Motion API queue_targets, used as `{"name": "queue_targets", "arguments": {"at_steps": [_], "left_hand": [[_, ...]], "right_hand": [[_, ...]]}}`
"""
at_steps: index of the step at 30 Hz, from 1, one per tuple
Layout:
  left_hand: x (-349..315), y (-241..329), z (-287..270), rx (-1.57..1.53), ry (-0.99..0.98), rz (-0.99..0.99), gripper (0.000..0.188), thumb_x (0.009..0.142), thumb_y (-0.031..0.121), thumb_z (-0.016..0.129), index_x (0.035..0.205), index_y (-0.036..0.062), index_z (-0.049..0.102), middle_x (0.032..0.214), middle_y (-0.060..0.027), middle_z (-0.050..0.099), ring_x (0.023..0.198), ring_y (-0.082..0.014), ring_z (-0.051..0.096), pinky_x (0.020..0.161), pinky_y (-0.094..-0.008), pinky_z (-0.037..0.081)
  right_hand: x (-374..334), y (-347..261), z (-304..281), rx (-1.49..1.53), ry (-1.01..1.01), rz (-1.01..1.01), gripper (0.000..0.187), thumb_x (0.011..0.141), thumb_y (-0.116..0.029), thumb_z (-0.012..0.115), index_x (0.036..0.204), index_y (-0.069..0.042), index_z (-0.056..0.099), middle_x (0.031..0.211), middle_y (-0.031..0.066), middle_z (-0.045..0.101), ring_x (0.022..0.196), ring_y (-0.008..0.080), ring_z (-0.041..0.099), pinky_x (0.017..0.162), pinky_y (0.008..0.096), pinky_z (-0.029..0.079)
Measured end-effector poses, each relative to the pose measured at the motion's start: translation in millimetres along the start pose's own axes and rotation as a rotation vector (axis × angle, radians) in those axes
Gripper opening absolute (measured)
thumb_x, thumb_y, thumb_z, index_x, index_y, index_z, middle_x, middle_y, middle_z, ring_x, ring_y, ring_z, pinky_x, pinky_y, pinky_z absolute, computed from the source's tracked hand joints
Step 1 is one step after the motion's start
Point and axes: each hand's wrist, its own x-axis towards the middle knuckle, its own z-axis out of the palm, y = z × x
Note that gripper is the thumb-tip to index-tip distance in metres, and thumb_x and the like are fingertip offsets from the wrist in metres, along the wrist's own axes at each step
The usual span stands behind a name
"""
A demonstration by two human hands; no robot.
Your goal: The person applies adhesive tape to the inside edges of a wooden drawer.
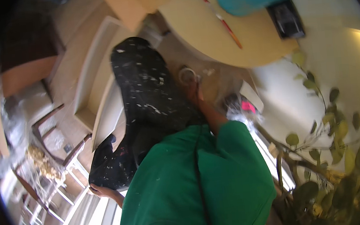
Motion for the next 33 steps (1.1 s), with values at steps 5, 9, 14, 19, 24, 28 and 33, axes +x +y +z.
{"name": "queue_targets", "arguments": {"at_steps": [5, 9, 14, 19, 24, 28, 33], "left_hand": [[0.8, -7.1, 4.2, -0.105, -0.029, 0.091, 0.077, 0.102, 0.050, 0.054, 0.154, -0.0030, 0.034, 0.158, -0.0251, 0.036, 0.143, -0.0379, 0.039, 0.118, -0.0436, 0.031], [-22.9, 0.3, 0.7, -0.003, 0.091, 0.141, 0.071, 0.099, 0.042, 0.062, 0.153, 0.0011, 0.039, 0.158, -0.0241, 0.035, 0.145, -0.0391, 0.035, 0.120, -0.0478, 0.028], [-42.3, 21.8, 1.3, 0.030, 0.195, 0.297, 0.058, 0.097, 0.025, 0.068, 0.147, 0.0030, 0.049, 0.157, -0.0239, 0.037, 0.146, -0.0403, 0.033, 0.120, -0.0522, 0.027], [-19.4, 77.7, 20.3, -0.378, 0.036, 0.368, 0.049, 0.095, 0.010, 0.065, 0.141, -0.0007, 0.052, 0.146, -0.0181, 0.051, 0.134, -0.0306, 0.050, 0.113, -0.0425, 0.039], [-21.0, 83.4, 52.4, -0.535, -0.319, 0.345, 0.049, 0.092, -0.001, 0.067, 0.139, 0.0005, 0.054, 0.134, -0.0142, 0.060, 0.125, -0.0250, 0.058, 0.105, -0.0378, 0.047], [-42.6, 93.9, 78.7, -0.615, -0.582, 0.313, 0.051, 0.094, 0.005, 0.066, 0.143, 0.0021, 0.051, 0.132, -0.0140, 0.063, 0.125, -0.0226, 0.060, 0.106, -0.0363, 0.046], [-71.3, 150.4, 90.4, -0.829, -0.866, 0.364, 0.054, 0.097, 0.007, 0.064, 0.147, 0.0029, 0.045, 0.133, -0.0151, 0.062, 0.125, -0.0248, 0.059, 0.107, -0.0386, 0.045]], "right_hand": [[26.0, 26.1, -44.6, 0.335, -0.047, -0.030, 0.039, 0.097, -0.025, 0.053, 0.129, -0.003, 0.057, 0.130, 0.0178, 0.054, 0.120, 0.0372, 0.049, 0.105, 0.0491, 0.040], [20.0, 62.4, -97.1, 0.625, -0.060, 0.046, 0.031, 0.094, -0.025, 0.062, 0.115, -0.002, 0.066, 0.113, 0.0143, 0.065, 0.103, 0.0311, 0.060, 0.097, 0.0438, 0.048], [-2.6, 113.7, -158.8, 1.239, 0.068, 0.212, 0.019, 0.088, -0.019, 0.073, 0.095, -0.001, 0.074, 0.089, 0.0083, 0.073, 0.080, 0.0223, 0.068, 0.077, 0.0360, 0.053], [-35.7, 190.6, -134.0, 1.839, -0.248, 0.444, 0.009, 0.088, -0.007, 0.076, 0.085, -0.010, 0.067, 0.079, 0.0032, 0.067, 0.072, 0.0116, 0.064, 0.063, 0.0259, 0.048], [-31.5, 186.5, -292.1, 1.871, -0.272, 0.351, 0.020, 0.088, -0.007, 0.078, 0.088, -0.009, 0.058, 0.073, -0.0007, 0.059, 0.066, 0.0082, 0.055, 0.060, 0.0219, 0.040], [-19.1, 172.2, -416.8, 1.622, -0.072, 0.137, 0.023, 0.087, -0.005, 0.077, 0.089, -0.010, 0.055, 0.077, -0.0011, 0.057, 0.066, 0.0080, 0.052, 0.063, 0.0212, 0.040], [-23.4, 138.5, -534.6, 1.585, 0.049, -0.050, 0.033, 0.082, -0.010, 0.081, 0.105, -0.007, 0.057, 0.088, 0.0011, 0.058, 0.077, 0.0093, 0.054, 0.069, 0.0237, 0.043]]}}
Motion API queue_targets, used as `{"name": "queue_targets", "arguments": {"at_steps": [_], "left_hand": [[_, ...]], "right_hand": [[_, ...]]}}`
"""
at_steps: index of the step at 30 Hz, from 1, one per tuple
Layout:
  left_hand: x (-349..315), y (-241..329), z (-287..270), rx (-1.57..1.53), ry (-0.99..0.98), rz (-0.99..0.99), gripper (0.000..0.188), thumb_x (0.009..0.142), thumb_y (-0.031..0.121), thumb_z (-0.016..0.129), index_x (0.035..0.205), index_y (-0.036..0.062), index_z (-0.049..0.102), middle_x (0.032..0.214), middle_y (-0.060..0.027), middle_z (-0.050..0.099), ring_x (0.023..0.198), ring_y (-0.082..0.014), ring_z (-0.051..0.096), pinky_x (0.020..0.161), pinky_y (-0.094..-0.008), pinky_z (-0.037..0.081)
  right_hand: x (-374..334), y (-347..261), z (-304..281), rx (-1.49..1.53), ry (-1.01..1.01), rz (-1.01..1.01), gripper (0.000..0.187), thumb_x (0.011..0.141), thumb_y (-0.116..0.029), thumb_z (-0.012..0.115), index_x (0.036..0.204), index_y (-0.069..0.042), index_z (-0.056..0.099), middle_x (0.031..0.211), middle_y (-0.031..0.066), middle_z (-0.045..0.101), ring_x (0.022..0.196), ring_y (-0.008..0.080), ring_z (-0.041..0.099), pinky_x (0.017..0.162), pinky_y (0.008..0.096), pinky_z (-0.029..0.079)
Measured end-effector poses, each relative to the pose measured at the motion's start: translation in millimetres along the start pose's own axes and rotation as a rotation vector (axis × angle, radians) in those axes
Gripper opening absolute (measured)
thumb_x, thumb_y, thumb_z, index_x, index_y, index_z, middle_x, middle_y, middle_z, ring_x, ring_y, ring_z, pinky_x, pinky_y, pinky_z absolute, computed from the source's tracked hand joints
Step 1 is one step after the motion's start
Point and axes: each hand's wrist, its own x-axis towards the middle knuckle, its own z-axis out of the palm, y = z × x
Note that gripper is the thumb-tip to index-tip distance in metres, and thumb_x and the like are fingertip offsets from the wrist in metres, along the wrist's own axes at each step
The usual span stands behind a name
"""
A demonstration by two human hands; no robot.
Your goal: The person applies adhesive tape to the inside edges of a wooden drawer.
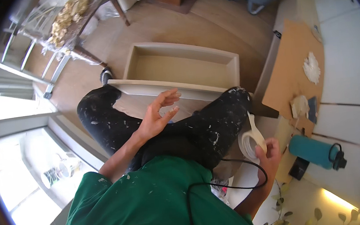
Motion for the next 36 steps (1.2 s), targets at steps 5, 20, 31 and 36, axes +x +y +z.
{"name": "queue_targets", "arguments": {"at_steps": [5, 20, 31, 36], "left_hand": [[14.6, 22.2, 9.6, -0.390, -0.120, -0.066, 0.059, 0.096, 0.010, 0.065, 0.149, 0.0006, 0.041, 0.137, -0.0171, 0.059, 0.130, -0.0280, 0.056, 0.110, -0.0416, 0.042], [29.3, 50.0, -7.4, -0.360, -0.009, 0.120, 0.045, 0.089, 0.012, 0.078, 0.130, 0.0013, 0.062, 0.129, -0.0109, 0.065, 0.120, -0.0226, 0.061, 0.109, -0.0403, 0.044], [40.9, 51.4, -7.9, -0.356, 0.175, 0.047, 0.021, 0.096, 0.010, 0.070, 0.113, -0.0029, 0.069, 0.101, -0.0064, 0.073, 0.095, -0.0127, 0.066, 0.088, -0.0288, 0.052], [18.5, 52.5, -27.8, -0.358, 0.246, 0.016, 0.016, 0.099, 0.010, 0.065, 0.107, -0.0031, 0.071, 0.099, -0.0060, 0.072, 0.092, -0.0109, 0.065, 0.085, -0.0263, 0.051]], "right_hand": [[25.4, -60.2, 78.1, 0.231, -0.259, -0.163, 0.069, 0.081, -0.007, 0.081, 0.141, -0.001, 0.048, 0.116, 0.0105, 0.064, 0.108, 0.0174, 0.062, 0.097, 0.0313, 0.047], [57.3, -56.3, 192.9, 0.391, -0.523, -0.216, 0.058, 0.087, 0.000, 0.076, 0.139, -0.001, 0.052, 0.103, 0.0062, 0.063, 0.097, 0.0119, 0.060, 0.086, 0.0270, 0.050], [51.5, -56.2, 199.9, 0.144, -0.506, -0.301, 0.059, 0.087, -0.003, 0.078, 0.140, -0.002, 0.052, 0.100, 0.0039, 0.064, 0.092, 0.0095, 0.059, 0.084, 0.0252, 0.048], [41.6, -58.3, 210.2, 0.012, -0.581, -0.293, 0.063, 0.089, -0.007, 0.078, 0.144, -0.001, 0.049, 0.097, 0.0022, 0.063, 0.088, 0.0083, 0.058, 0.083, 0.0249, 0.049]]}}
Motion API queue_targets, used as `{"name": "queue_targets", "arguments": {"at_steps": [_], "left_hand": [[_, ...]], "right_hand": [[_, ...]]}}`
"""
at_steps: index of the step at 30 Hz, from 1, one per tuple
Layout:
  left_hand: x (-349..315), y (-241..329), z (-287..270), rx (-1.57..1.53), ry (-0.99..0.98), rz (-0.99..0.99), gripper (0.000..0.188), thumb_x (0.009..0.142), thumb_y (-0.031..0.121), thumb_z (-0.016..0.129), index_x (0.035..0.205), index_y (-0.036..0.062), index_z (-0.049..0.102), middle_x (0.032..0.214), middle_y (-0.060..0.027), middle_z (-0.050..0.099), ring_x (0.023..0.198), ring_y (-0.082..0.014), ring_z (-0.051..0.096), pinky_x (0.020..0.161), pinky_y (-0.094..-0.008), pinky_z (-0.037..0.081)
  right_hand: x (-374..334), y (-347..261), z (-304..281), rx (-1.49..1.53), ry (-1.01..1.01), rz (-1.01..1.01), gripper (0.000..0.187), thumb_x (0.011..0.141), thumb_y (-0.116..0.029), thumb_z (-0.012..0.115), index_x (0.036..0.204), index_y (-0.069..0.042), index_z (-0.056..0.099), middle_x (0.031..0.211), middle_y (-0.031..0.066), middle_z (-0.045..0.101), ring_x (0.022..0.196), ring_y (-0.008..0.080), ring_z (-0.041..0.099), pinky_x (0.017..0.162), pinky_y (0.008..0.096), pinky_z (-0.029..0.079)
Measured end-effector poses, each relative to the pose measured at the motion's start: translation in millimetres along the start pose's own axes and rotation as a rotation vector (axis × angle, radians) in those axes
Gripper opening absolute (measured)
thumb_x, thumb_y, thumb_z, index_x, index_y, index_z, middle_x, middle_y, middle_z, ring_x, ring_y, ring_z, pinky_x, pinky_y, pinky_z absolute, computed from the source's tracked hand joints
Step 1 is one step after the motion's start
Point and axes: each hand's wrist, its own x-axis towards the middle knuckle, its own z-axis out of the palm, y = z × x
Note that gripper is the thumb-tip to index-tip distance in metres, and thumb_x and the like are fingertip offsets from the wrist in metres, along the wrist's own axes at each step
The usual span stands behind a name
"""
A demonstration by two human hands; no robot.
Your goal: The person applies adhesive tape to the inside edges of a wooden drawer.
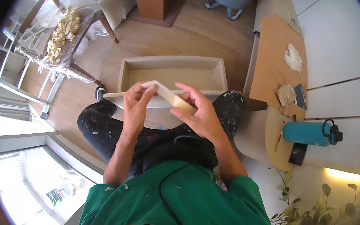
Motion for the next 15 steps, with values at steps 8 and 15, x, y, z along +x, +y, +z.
{"name": "queue_targets", "arguments": {"at_steps": [8, 15], "left_hand": [[-67.3, 18.5, -56.3, 0.250, 0.265, 0.150, 0.012, 0.096, 0.002, 0.066, 0.104, -0.0041, 0.071, 0.103, -0.0073, 0.070, 0.097, -0.0122, 0.063, 0.087, -0.0257, 0.050], [-91.4, 61.1, -72.5, 0.628, 0.471, 0.294, 0.007, 0.091, 0.003, 0.070, 0.091, -0.0041, 0.072, 0.096, -0.0134, 0.071, 0.090, -0.0223, 0.066, 0.084, -0.0326, 0.051]], "right_hand": [[44.1, 30.4, 68.5, -0.165, -0.482, -0.033, 0.029, 0.092, -0.024, 0.073, 0.110, -0.002, 0.067, 0.081, 0.0091, 0.058, 0.072, 0.0146, 0.055, 0.066, 0.0305, 0.048], [63.2, 43.8, 115.5, -0.093, -0.508, -0.323, 0.024, 0.087, -0.005, 0.072, 0.110, -0.002, 0.065, 0.114, 0.0116, 0.060, 0.107, 0.0220, 0.061, 0.088, 0.0344, 0.053]]}}
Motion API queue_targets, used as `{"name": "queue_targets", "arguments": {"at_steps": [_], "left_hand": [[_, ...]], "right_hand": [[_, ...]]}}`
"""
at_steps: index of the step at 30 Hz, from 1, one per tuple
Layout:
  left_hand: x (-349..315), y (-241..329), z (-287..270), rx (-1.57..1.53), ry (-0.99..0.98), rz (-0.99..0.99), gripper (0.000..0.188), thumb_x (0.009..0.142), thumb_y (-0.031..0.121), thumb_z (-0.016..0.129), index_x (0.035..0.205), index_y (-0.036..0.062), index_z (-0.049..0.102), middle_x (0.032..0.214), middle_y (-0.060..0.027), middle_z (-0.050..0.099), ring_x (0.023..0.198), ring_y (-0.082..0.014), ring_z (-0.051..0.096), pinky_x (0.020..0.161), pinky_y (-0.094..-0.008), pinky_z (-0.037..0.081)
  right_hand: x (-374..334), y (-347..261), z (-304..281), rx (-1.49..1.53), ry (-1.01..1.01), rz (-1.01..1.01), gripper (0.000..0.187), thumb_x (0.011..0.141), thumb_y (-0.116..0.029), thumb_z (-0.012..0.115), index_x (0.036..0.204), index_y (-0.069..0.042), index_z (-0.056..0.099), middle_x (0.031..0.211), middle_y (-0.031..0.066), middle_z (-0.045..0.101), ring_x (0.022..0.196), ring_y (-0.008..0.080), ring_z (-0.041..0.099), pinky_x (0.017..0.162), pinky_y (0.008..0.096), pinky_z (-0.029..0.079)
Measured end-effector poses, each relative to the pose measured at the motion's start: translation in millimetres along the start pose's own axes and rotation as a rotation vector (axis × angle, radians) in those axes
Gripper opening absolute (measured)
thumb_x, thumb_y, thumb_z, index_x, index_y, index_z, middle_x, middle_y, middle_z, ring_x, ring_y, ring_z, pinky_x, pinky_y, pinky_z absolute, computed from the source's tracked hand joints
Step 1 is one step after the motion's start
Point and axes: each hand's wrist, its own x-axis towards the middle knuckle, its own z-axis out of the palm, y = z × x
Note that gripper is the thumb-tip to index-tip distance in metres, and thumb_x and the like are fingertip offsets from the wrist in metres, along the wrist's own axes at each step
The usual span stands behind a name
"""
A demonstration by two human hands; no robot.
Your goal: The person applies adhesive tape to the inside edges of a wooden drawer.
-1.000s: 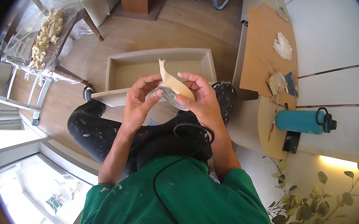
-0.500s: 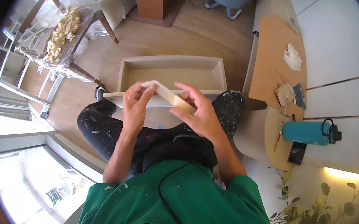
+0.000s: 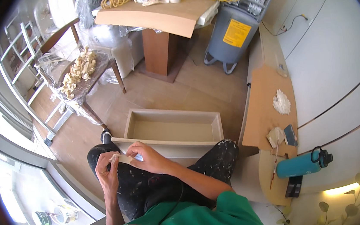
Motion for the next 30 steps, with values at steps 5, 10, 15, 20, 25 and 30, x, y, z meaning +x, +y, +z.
{"name": "queue_targets", "arguments": {"at_steps": [5, 10, 15, 20, 25, 30], "left_hand": [[-2.2, 7.5, 5.7, 0.081, -0.059, 0.124, 0.009, 0.087, 0.004, 0.073, 0.094, -0.0011, 0.075, 0.099, -0.0135, 0.071, 0.091, -0.0261, 0.067, 0.083, -0.0353, 0.052], [-0.1, 3.9, 14.6, 0.093, -0.050, 0.167, 0.009, 0.086, 0.005, 0.075, 0.094, 0.0000, 0.076, 0.099, -0.0126, 0.071, 0.091, -0.0270, 0.066, 0.082, -0.0362, 0.053], [-2.5, -6.0, 30.3, -0.097, -0.076, 0.066, 0.009, 0.087, 0.004, 0.075, 0.094, -0.0020, 0.074, 0.098, -0.0115, 0.071, 0.088, -0.0210, 0.066, 0.080, -0.0321, 0.052], [-8.9, -29.5, 38.2, -0.395, -0.104, -0.220, 0.009, 0.092, 0.004, 0.073, 0.097, -0.0034, 0.072, 0.093, -0.0059, 0.070, 0.086, -0.0114, 0.064, 0.079, -0.0260, 0.051], [-7.8, -34.4, 42.9, -0.500, -0.210, -0.330, 0.010, 0.091, 0.004, 0.074, 0.098, -0.0027, 0.072, 0.083, -0.0022, 0.069, 0.076, -0.0064, 0.061, 0.070, -0.0227, 0.049], [-9.5, -40.4, 45.8, -0.395, -0.167, -0.246, 0.009, 0.092, 0.006, 0.074, 0.089, -0.0017, 0.070, 0.076, 0.0003, 0.066, 0.069, -0.0035, 0.056, 0.061, -0.0216, 0.043]], "right_hand": [[-0.7, -25.1, 4.3, 0.025, 0.026, -0.025, 0.027, 0.095, -0.010, 0.069, 0.121, -0.004, 0.066, 0.118, 0.0092, 0.065, 0.103, 0.0187, 0.062, 0.089, 0.0336, 0.052], [-7.8, -25.1, 0.7, -0.016, 0.097, 0.024, 0.020, 0.097, -0.022, 0.070, 0.100, -0.002, 0.072, 0.089, 0.0058, 0.069, 0.083, 0.0157, 0.059, 0.079, 0.0322, 0.048], [-17.1, -20.7, -6.2, -0.066, 0.166, 0.025, 0.020, 0.095, -0.021, 0.072, 0.100, -0.002, 0.072, 0.086, 0.0075, 0.066, 0.081, 0.0150, 0.060, 0.078, 0.0312, 0.049], [-17.7, -21.7, -6.9, -0.129, 0.191, -0.010, 0.016, 0.093, -0.019, 0.074, 0.093, -0.003, 0.073, 0.081, 0.0069, 0.069, 0.080, 0.0188, 0.059, 0.077, 0.0349, 0.047], [-22.9, -13.6, -12.6, -0.253, 0.186, -0.051, 0.014, 0.090, -0.017, 0.075, 0.090, -0.003, 0.073, 0.082, 0.0103, 0.070, 0.081, 0.0249, 0.060, 0.076, 0.0374, 0.048], [-23.4, -12.0, -8.7, -0.312, 0.231, -0.084, 0.014, 0.085, -0.015, 0.078, 0.082, -0.003, 0.071, 0.079, 0.0103, 0.069, 0.079, 0.0266, 0.059, 0.074, 0.0388, 0.047]]}}
